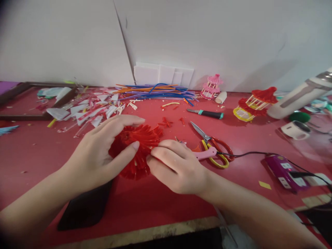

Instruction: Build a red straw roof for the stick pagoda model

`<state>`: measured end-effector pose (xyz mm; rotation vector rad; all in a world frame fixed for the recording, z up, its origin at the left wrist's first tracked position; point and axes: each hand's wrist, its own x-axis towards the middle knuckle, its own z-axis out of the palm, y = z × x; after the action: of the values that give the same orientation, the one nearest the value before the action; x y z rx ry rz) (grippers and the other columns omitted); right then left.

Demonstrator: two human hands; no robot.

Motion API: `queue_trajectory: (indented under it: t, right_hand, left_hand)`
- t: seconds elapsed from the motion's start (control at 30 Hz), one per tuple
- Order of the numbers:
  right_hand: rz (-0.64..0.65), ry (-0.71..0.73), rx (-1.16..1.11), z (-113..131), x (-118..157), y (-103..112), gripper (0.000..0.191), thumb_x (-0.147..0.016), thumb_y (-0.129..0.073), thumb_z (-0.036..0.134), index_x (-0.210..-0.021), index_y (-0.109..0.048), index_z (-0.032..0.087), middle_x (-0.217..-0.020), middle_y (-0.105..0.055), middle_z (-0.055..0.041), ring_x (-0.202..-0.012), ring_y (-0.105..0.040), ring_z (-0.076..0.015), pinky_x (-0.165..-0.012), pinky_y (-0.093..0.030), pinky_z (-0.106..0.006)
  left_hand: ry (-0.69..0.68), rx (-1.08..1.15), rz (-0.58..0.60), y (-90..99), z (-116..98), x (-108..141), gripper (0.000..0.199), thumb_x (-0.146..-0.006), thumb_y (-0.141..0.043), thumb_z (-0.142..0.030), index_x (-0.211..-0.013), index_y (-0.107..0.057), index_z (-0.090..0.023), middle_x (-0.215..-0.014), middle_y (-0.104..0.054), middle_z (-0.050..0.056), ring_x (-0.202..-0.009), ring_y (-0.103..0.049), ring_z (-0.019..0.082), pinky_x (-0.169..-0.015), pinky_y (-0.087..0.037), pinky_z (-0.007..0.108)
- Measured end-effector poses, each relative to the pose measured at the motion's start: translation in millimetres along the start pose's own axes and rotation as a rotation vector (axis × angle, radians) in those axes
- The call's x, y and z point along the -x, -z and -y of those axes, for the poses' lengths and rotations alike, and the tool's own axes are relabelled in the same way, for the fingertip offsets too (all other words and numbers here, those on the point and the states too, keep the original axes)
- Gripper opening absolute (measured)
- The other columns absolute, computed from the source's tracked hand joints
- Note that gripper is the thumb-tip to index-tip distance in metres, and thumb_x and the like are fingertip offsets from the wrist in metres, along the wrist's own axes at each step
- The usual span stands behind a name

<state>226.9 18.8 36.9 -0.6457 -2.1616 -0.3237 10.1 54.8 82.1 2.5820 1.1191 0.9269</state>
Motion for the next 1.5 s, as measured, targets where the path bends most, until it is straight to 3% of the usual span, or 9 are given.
queue_trajectory:
  t: [0.17, 0.27, 0.4, 0.5, 0.73, 0.97, 1.17, 1.37, 1.5]
  right_hand:
    - [0.013, -0.021, -0.006, 3.0, 4.0, -2.4, 0.015, -0.085, -0.07, 0.003, -0.095, -0.072, 0.014, -0.096, -0.075, -0.0101, -0.093, -0.069, -0.0229, -0.08, -0.066, -0.038]
    - [0.006, -0.013, 0.007, 3.5, 4.4, -3.5, 0.013, -0.085, -0.07, 0.003, -0.093, -0.072, 0.013, -0.095, -0.075, -0.01, -0.092, -0.069, -0.0229, -0.08, -0.066, -0.037]
    - [0.007, 0.004, 0.013, 2.3, 1.9, -3.0, 0.01, -0.085, -0.071, 0.003, -0.09, -0.072, 0.012, -0.093, -0.075, -0.0104, -0.092, -0.069, -0.0231, -0.08, -0.066, -0.036]
    - [0.019, -0.015, 0.008, 1.5, -1.3, -0.8, 0.01, -0.088, -0.069, 0.004, -0.094, -0.073, 0.012, -0.093, -0.075, -0.0106, -0.091, -0.069, -0.0219, -0.081, -0.066, -0.036]
    - [0.0, 0.003, -0.057, -1.9, -3.8, -0.3, 0.011, -0.088, -0.068, 0.001, -0.094, -0.072, 0.009, -0.092, -0.075, -0.0107, -0.089, -0.069, -0.0213, -0.079, -0.066, -0.035]
    - [0.001, 0.049, -0.045, -4.5, 0.9, -3.7, 0.009, -0.084, -0.072, 0.001, -0.084, -0.072, 0.01, -0.092, -0.073, -0.0104, -0.09, -0.067, -0.0216, -0.082, -0.065, -0.036]
    - [0.004, 0.069, -0.043, -5.4, 0.7, -4.4, 0.007, -0.085, -0.072, 0.001, -0.087, -0.072, 0.008, -0.094, -0.072, -0.0114, -0.092, -0.067, -0.0226, -0.082, -0.066, -0.037]
    - [0.025, 0.102, -0.042, -6.8, -0.3, -1.6, 0.007, -0.086, -0.071, 0.002, -0.09, -0.072, 0.007, -0.095, -0.072, -0.0118, -0.093, -0.066, -0.0233, -0.081, -0.066, -0.037]
    - [0.029, 0.105, -0.035, -7.8, -0.8, -0.5, 0.009, -0.086, -0.07, 0.002, -0.093, -0.072, 0.006, -0.096, -0.073, -0.0127, -0.095, -0.067, -0.0235, -0.083, -0.066, -0.037]
  left_hand:
    - [0.043, 0.037, 0.035, 0.2, -2.6, 3.8, 0.031, -0.093, -0.054, -0.031, -0.122, -0.061, -0.024, -0.114, -0.076, 0.005, -0.098, -0.073, 0.025, -0.099, -0.055, 0.043]
    - [0.054, 0.023, 0.046, 1.4, -3.5, 4.6, 0.033, -0.092, -0.055, -0.031, -0.123, -0.062, -0.024, -0.115, -0.077, 0.004, -0.097, -0.074, 0.025, -0.102, -0.054, 0.045]
    - [0.074, 0.004, 0.066, 3.0, -5.5, 4.1, 0.034, -0.092, -0.054, -0.031, -0.123, -0.064, -0.023, -0.115, -0.077, 0.005, -0.097, -0.075, 0.025, -0.092, -0.058, 0.042]
    - [0.081, 0.017, 0.074, 3.7, -5.8, 3.8, 0.035, -0.091, -0.055, -0.032, -0.124, -0.064, -0.023, -0.115, -0.077, 0.005, -0.096, -0.075, 0.025, -0.097, -0.057, 0.042]
    - [0.057, 0.06, 0.116, 6.5, -1.2, 3.3, 0.037, -0.097, -0.046, -0.027, -0.129, -0.063, -0.022, -0.124, -0.075, 0.005, -0.112, -0.072, 0.027, -0.12, -0.041, 0.05]
    - [0.066, -0.01, 0.135, 5.8, -3.4, 3.8, 0.039, -0.097, -0.044, -0.025, -0.129, -0.064, -0.017, -0.124, -0.075, 0.007, -0.114, -0.071, 0.025, -0.119, -0.042, 0.049]
    - [0.048, -0.037, 0.098, 4.3, -4.4, 5.8, 0.038, -0.095, -0.049, -0.028, -0.128, -0.064, -0.019, -0.122, -0.075, 0.006, -0.107, -0.072, 0.025, -0.108, -0.052, 0.046]
    - [0.044, -0.015, 0.101, 5.2, -2.3, 5.0, 0.039, -0.095, -0.048, -0.028, -0.13, -0.063, -0.02, -0.124, -0.075, 0.006, -0.113, -0.071, 0.026, -0.12, -0.041, 0.051]
    - [0.03, -0.028, 0.143, 7.4, -1.8, 4.1, 0.04, -0.096, -0.047, -0.028, -0.132, -0.062, -0.018, -0.128, -0.074, 0.008, -0.12, -0.068, 0.029, -0.118, -0.042, 0.055]
